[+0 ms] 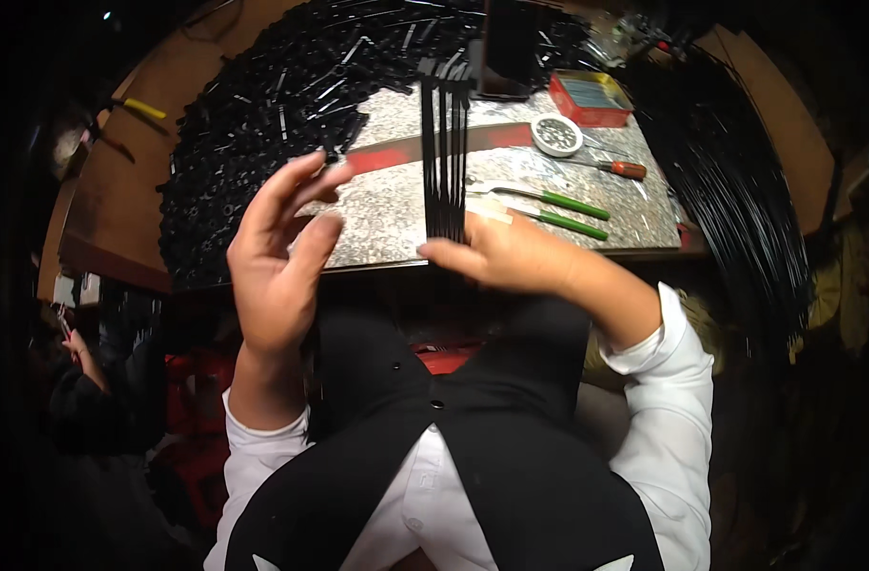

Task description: Manually assembling the metal ribs and plastic hubs of umbrella frames at a factory workbench.

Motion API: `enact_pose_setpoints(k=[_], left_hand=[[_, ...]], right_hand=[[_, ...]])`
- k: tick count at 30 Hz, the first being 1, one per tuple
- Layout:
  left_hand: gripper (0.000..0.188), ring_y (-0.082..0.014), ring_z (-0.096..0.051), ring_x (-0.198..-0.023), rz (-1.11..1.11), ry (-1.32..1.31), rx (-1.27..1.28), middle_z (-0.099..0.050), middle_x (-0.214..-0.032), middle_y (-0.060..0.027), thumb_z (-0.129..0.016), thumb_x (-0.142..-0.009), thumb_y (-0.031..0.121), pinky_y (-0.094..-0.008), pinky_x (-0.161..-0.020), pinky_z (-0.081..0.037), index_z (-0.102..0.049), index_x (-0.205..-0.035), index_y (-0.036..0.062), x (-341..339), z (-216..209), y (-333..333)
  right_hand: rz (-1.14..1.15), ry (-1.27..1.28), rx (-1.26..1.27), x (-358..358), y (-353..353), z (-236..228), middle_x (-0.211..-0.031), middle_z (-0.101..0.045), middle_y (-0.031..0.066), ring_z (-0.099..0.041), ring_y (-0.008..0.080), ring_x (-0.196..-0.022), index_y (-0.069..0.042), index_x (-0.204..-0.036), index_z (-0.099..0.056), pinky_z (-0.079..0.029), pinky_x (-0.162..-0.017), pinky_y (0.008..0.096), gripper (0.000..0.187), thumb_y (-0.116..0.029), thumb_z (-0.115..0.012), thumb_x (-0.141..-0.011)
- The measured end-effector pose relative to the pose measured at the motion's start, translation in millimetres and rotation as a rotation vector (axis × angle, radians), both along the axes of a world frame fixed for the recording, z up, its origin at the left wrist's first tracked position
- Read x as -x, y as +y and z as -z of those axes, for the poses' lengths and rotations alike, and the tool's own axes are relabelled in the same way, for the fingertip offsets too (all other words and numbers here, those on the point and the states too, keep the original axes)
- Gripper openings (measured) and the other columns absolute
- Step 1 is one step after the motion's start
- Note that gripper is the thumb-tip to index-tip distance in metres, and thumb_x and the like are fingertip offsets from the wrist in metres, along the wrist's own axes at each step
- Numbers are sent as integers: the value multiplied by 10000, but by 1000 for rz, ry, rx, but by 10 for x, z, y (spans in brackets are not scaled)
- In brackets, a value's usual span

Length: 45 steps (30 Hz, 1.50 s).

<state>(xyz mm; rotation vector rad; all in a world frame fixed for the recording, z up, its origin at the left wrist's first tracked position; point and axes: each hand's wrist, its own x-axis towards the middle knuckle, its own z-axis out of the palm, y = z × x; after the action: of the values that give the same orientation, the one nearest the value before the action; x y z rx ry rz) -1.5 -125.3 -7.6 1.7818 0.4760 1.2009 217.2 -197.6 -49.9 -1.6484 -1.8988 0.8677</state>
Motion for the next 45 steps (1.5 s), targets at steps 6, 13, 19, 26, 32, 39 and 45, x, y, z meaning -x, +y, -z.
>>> enact_pose_setpoints(k=[6,13,19,26,32,39,45], left_hand=[[427,-118,-634,-902,347,178,202,-690,-959,-125,-592,-877,-3,-242,-801,-496,-467,-1283,-49,-261,-96,100],[373,-88,-653,-758,411,140,96,-699,-798,-99,-597,-873,0,-210,-675,-510,-530,-1237,-45,-273,-140,89],[368,-110,-673,-762,448,207,85,-699,-786,-122,-613,-859,11,-225,-654,-519,-552,-1218,-42,-191,-198,164],[416,-123,-571,-493,326,178,-191,-584,-588,-86,-674,-816,50,-262,-479,-440,-570,-1212,-24,-138,-168,131],[782,-262,-672,-692,487,82,-181,-659,-847,-220,-714,-817,302,-368,-687,-537,-330,-1350,-122,-106,-101,13],[250,-338,-596,-1029,-414,382,-593,-630,-1086,-186,-600,-842,69,-389,-895,-471,-625,-1082,3,3,366,1557],[284,-327,-571,-1003,-633,928,-676,-634,-1037,-135,-591,-744,-35,-391,-885,-464,-651,-1016,20,566,841,2788]], right_hand=[[-153,156,-117,364,-56,161,-713,-594,194,-589,345,-669,11,-799,-571,-454,-611,414,269,-237,-614,-893],[-210,219,-125,403,-107,119,-884,-649,176,-637,323,-832,9,-992,-627,-497,-742,395,198,-158,-596,-890],[-243,221,-158,426,-59,217,-884,-654,151,-640,313,-830,-16,-1000,-633,-503,-742,395,181,-145,-612,-875],[-377,277,-382,237,-39,447,-1234,-559,159,-548,346,-1121,12,-1216,-540,-411,-988,416,458,-350,-386,-982],[-68,855,66,306,22,895,-977,-653,81,-629,160,-868,-12,-974,-625,-498,-734,288,162,-145,-633,-883],[361,551,-202,522,91,625,-730,-665,90,-625,144,-655,19,-863,-577,-498,-604,274,226,-185,-545,-954],[351,560,-147,601,76,547,-740,-670,88,-629,143,-665,25,-881,-572,-501,-623,268,212,-173,-546,-952]])
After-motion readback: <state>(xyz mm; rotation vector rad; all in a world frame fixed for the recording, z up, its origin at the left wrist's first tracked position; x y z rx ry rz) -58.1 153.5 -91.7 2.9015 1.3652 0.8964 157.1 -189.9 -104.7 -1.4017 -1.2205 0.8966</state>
